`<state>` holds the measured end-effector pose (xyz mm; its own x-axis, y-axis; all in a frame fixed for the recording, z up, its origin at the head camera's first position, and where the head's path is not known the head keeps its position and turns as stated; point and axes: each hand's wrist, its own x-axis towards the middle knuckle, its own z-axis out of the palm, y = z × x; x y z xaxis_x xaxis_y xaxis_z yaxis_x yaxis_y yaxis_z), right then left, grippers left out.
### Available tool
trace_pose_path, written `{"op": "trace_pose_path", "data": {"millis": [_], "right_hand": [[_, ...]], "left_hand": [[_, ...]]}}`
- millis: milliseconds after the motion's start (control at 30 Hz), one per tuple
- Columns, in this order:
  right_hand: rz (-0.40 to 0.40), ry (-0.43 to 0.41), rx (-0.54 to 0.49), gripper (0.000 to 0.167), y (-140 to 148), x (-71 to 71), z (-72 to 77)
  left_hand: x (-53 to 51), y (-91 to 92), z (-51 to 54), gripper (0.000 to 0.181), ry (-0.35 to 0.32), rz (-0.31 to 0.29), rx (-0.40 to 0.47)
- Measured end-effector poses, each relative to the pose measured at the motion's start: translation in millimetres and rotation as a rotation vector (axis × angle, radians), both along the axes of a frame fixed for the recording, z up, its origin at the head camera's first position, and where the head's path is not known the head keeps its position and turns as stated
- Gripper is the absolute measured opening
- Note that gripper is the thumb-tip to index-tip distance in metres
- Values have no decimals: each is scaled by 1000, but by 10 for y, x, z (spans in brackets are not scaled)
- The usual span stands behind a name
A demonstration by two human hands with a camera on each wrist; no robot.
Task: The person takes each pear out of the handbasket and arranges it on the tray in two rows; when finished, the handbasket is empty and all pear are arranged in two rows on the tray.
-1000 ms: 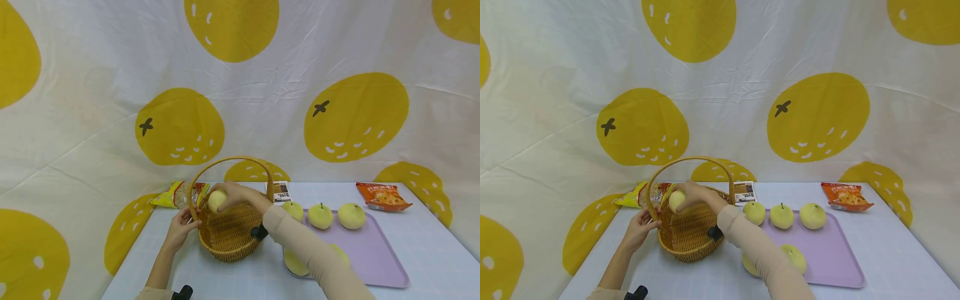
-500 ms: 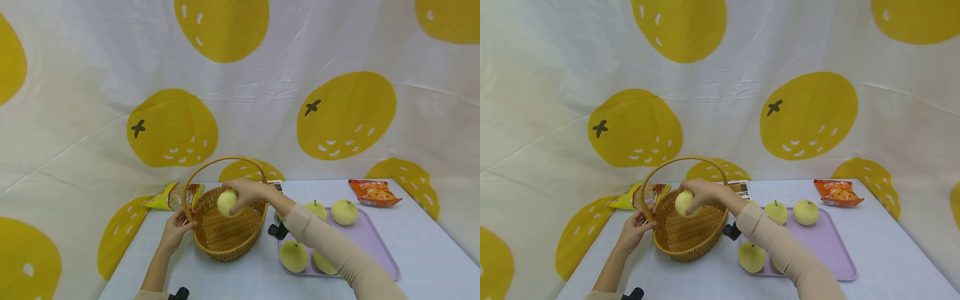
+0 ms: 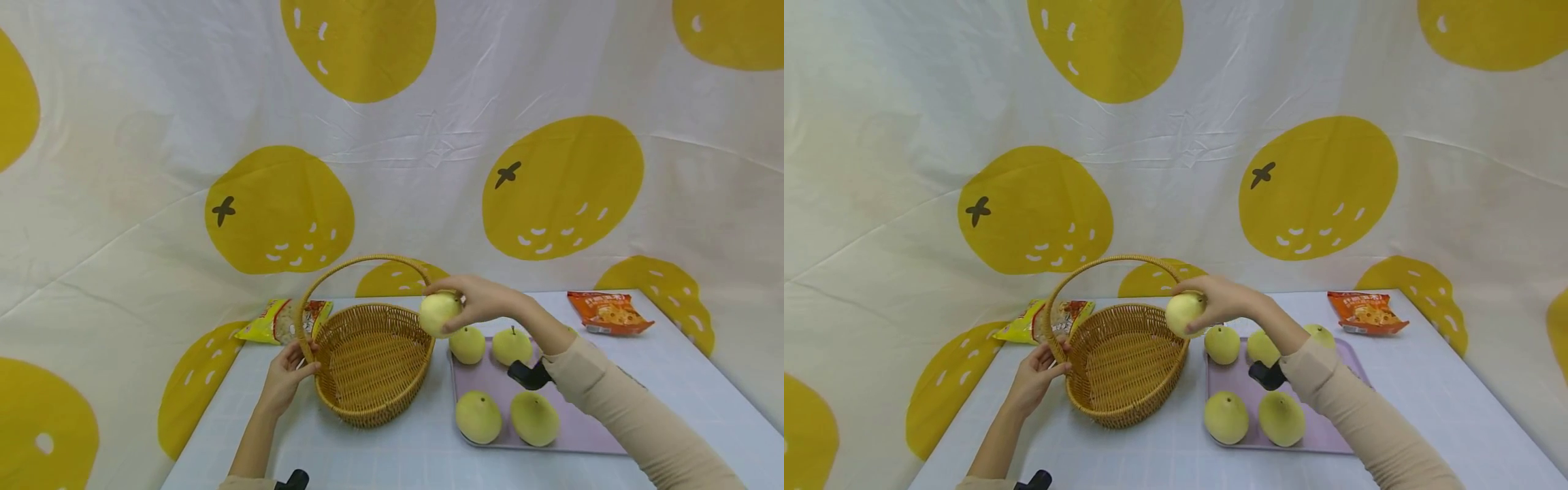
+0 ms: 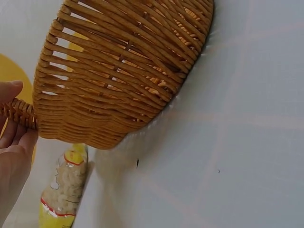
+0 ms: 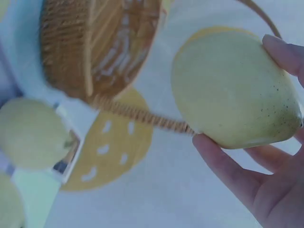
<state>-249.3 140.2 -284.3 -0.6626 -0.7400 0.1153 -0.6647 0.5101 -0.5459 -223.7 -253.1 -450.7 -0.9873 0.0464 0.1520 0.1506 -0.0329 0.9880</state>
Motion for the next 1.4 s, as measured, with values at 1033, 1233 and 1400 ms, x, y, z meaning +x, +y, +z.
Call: {"op": "trace_pose_path", "data": {"millis": [1033,1233,1400], "right_hand": [[-388,-33,-22,60,2191,909,-1312],[-384,-144,32,61,2228,996,-1488],[-359,-103,12,57,2226,1022,-1583]], "left_hand": [[-94,-136,86,54,39,-182,-175],[-92,-116,79,54,29,-167,-145],[-77,-103,92,56,11,-140,-136]]}}
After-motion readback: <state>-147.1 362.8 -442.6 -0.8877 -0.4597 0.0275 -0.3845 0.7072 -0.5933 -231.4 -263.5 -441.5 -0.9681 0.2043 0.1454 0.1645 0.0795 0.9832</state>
